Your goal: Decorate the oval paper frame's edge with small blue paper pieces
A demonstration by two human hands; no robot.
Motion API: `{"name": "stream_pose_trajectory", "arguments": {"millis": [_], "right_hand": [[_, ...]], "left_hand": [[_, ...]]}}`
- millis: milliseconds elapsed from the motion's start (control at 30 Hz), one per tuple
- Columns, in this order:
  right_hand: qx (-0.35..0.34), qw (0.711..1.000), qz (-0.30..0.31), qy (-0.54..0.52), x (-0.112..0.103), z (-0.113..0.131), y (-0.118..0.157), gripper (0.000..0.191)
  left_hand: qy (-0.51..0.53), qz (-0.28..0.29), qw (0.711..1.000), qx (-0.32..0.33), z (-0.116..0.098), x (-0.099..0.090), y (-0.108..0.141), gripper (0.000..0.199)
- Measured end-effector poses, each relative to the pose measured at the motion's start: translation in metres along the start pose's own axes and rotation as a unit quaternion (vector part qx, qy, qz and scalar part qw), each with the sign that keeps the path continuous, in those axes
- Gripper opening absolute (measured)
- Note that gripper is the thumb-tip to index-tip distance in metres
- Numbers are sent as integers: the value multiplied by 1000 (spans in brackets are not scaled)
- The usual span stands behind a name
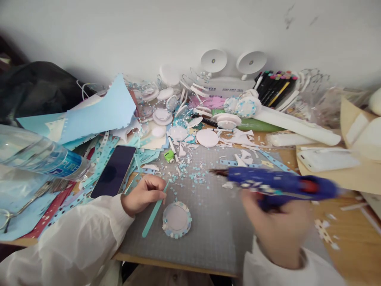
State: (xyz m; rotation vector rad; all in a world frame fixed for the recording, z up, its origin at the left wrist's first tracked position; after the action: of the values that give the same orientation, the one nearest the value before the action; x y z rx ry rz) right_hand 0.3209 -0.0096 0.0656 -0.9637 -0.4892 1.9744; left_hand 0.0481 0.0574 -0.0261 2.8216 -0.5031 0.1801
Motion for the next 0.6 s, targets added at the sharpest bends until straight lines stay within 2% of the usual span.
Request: {"name": "stream_pose_trajectory", "arguments": {"millis": [100, 200, 367, 600], "right_hand": [[-62, 997, 37, -39, 31, 32, 24, 26], [-59, 995, 68, -40, 46, 40, 41, 32], [-30, 994, 103, -18, 51, 34, 45, 31], [-66, 992, 105, -8, 50, 34, 47, 36]], "left_hand": [[-48, 30, 998, 10, -1, 2, 1, 37], [-73, 58, 995, 27, -4, 5, 2, 37], [-79, 80, 993, 34, -7, 9, 6, 36], [-92, 87, 992, 27, -3, 9, 7, 36]]}}
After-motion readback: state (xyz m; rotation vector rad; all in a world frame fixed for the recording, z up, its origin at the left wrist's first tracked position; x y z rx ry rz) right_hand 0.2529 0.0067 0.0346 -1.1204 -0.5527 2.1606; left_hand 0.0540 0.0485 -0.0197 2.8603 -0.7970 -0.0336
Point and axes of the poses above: each hand's wrist, its own y-axis away from the middle knuckle, its own x-axis out of the palm, z = x × y, the point moved 8 cm from there along -y, towards the middle knuckle, and after that the axes turned 14 degrees about -z, right-handed, at the moved point
